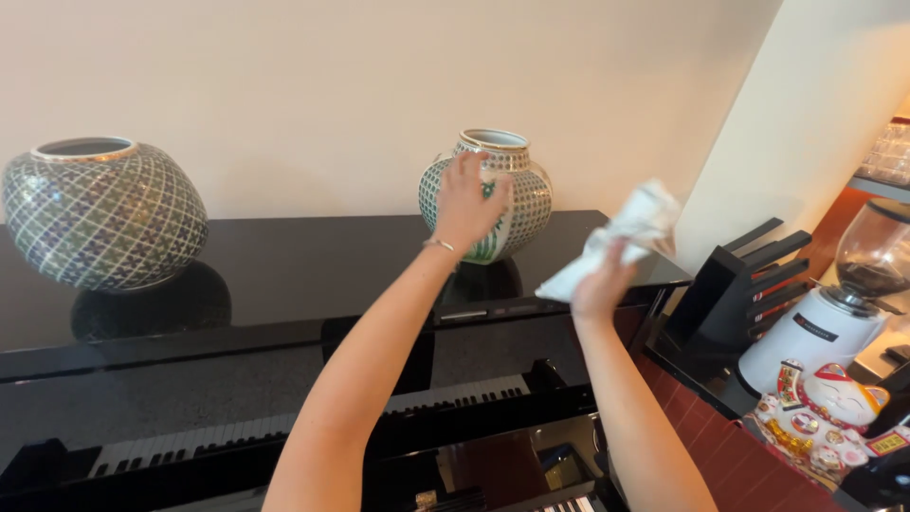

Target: Cleaning the top of a piano and wiping down decorative vases using a cloth and spray.

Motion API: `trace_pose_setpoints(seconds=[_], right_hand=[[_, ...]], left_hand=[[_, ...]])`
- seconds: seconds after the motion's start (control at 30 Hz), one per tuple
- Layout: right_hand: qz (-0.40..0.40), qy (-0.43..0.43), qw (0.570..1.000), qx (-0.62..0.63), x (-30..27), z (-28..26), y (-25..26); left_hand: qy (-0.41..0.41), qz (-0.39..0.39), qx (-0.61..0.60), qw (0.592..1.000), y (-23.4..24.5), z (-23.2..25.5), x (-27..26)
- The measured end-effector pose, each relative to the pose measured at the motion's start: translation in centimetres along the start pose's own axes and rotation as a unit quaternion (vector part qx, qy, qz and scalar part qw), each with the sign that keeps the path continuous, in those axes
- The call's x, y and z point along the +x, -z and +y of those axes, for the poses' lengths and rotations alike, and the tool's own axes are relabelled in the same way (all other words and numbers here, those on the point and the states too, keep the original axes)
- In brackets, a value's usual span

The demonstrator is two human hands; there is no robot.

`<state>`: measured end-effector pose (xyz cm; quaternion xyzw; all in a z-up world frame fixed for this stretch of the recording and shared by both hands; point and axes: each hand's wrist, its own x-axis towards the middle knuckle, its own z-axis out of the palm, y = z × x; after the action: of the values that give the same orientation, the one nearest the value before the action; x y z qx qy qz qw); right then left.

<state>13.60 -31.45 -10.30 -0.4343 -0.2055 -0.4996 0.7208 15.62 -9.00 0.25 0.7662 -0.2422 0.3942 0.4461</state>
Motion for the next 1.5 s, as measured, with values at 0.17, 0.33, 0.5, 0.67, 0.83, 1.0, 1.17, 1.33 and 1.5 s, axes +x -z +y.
trace_pose_setpoints(seconds=[0.17, 0.33, 0.5, 0.67, 0.83, 1.0, 1.17, 1.33, 1.5], right_hand=[[-0.149, 0.235, 0.885, -0.374, 1.7, 0.6, -9.3], [-0.273, 0.228, 0.810, -0.467, 0.4, 2.7, -11.0], [-0.268, 0.263, 0.807, -0.456, 4.0, 4.8, -9.2], [-0.227, -0.200, 0.953, -0.021, 12.2, 18.0, -4.1], [-0.223, -0.427, 0.876, -0.008, 15.8, 16.5, -6.4], [-0.301, -0.233, 0.921, -0.080, 13.5, 14.0, -8.9], [-0.433, 0.303, 0.770, -0.358, 6.7, 2.3, -12.4], [-0.504, 0.280, 0.748, -0.328, 6.1, 2.1, -13.6], [-0.493, -0.023, 0.869, -0.019, 10.2, 4.0, -12.6]], left_hand=[[0.052, -0.028, 0.111, 0.992, -0.8, -4.2, 4.7], [0.033, -0.082, 0.180, 0.980, -3.2, -7.0, 7.3], [0.102, -0.059, 0.138, 0.983, -3.1, -4.7, 7.7], [0.102, -0.013, 0.167, 0.981, -2.7, -2.1, 7.4], [0.109, -0.003, 0.166, 0.980, -2.3, -2.4, 7.6], [0.084, -0.010, 0.116, 0.990, -1.5, -5.9, 8.7], [-0.009, 0.135, -0.189, 0.973, 1.1, -9.8, 7.9], [-0.045, 0.176, 0.020, 0.983, 2.8, 1.7, -0.3], [-0.030, 0.049, 0.014, 0.998, -1.6, 0.9, -1.1]])
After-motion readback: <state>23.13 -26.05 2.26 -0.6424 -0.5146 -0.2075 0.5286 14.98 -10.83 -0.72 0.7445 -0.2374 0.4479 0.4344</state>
